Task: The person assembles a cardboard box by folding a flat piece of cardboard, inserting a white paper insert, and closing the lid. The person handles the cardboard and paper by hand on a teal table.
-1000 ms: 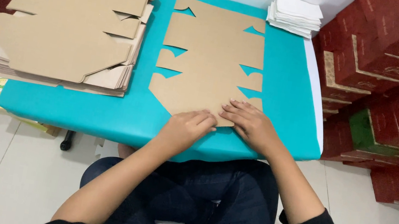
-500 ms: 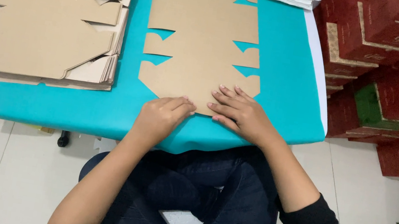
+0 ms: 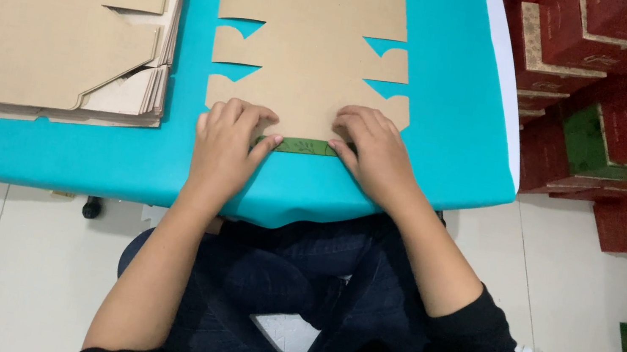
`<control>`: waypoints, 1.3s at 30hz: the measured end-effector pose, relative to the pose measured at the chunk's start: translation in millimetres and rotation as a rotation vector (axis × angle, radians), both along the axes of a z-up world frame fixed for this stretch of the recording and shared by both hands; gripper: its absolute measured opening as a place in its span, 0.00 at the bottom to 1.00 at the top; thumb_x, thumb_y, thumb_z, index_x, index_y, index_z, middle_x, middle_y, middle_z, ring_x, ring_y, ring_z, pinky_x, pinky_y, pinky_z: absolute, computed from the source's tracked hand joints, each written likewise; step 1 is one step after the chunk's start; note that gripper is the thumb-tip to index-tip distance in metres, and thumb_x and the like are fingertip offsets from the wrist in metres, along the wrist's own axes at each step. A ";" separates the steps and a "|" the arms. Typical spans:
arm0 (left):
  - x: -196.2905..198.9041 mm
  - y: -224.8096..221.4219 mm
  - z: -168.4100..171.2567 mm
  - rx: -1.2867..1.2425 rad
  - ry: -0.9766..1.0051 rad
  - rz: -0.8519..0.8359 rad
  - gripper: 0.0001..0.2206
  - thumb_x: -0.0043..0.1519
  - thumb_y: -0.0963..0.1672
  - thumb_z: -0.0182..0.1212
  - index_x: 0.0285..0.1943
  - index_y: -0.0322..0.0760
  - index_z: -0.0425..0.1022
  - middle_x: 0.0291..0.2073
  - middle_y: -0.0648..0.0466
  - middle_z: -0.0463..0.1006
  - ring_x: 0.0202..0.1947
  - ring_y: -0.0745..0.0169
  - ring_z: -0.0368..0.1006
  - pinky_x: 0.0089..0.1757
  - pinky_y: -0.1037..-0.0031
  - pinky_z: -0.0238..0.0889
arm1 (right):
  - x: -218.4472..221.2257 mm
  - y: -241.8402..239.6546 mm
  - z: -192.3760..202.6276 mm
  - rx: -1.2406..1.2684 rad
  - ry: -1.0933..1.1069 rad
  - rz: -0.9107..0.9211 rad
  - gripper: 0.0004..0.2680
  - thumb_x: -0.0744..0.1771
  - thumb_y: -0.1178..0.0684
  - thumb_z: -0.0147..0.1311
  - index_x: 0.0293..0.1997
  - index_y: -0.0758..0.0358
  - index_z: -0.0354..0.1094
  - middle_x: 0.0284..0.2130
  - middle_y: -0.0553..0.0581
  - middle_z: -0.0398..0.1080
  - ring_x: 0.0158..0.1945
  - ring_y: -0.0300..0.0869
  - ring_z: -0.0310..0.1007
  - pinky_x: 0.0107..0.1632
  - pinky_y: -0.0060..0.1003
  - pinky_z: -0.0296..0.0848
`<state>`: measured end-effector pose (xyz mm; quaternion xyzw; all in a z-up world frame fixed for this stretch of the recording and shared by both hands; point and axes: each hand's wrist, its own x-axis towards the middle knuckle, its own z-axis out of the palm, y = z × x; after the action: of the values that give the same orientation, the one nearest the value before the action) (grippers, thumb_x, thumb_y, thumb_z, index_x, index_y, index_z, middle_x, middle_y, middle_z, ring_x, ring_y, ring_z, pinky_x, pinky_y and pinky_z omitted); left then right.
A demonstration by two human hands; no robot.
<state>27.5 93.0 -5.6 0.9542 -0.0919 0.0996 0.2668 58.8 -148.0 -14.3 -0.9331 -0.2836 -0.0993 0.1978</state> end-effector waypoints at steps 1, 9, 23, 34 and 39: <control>-0.4 -1.3 1.1 -0.001 0.002 -0.005 0.10 0.58 0.50 0.63 0.45 0.51 0.73 0.34 0.63 0.65 0.43 0.62 0.63 0.46 0.68 0.52 | -6.6 13.1 -5.7 -0.001 0.002 -0.005 0.09 0.65 0.51 0.55 0.47 0.55 0.66 0.47 0.48 0.66 0.56 0.42 0.64 0.58 0.42 0.61; -4.1 -4.1 4.8 0.024 0.044 -0.023 0.14 0.62 0.47 0.57 0.56 0.53 0.67 0.41 0.58 0.63 0.47 0.56 0.60 0.49 0.64 0.48 | -56.5 66.4 -1.0 -0.154 0.050 0.101 0.24 0.69 0.40 0.36 0.67 0.72 0.47 0.66 0.71 0.46 0.71 0.55 0.39 0.70 0.48 0.36; -15.9 7.4 7.5 -0.015 0.004 -0.118 0.16 0.61 0.49 0.59 0.56 0.44 0.69 0.46 0.54 0.65 0.55 0.53 0.58 0.56 0.58 0.45 | -65.7 -5.7 2.6 -0.152 0.073 -0.099 0.23 0.69 0.39 0.39 0.69 0.63 0.47 0.67 0.61 0.48 0.71 0.49 0.42 0.70 0.46 0.36; -28.0 5.4 15.8 -0.126 -0.366 -0.222 0.04 0.61 0.45 0.60 0.36 0.44 0.72 0.40 0.61 0.80 0.51 0.62 0.73 0.64 0.48 0.32 | -21.3 -39.3 23.5 0.040 0.108 -0.013 0.24 0.62 0.46 0.60 0.65 0.46 0.57 0.63 0.50 0.58 0.70 0.48 0.46 0.69 0.56 0.32; -37.7 12.0 21.0 -0.283 -0.395 -0.233 0.03 0.61 0.44 0.60 0.37 0.41 0.74 0.35 0.59 0.81 0.41 0.61 0.77 0.60 0.59 0.55 | -12.4 -43.7 12.1 0.111 -0.252 0.193 0.06 0.67 0.52 0.49 0.44 0.57 0.70 0.40 0.48 0.73 0.48 0.41 0.73 0.62 0.40 0.64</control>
<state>-10.2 105.0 15.5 0.8523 -0.2366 0.2645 0.3842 46.4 -191.7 -2.2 -0.8693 -0.3887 -0.2117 0.2203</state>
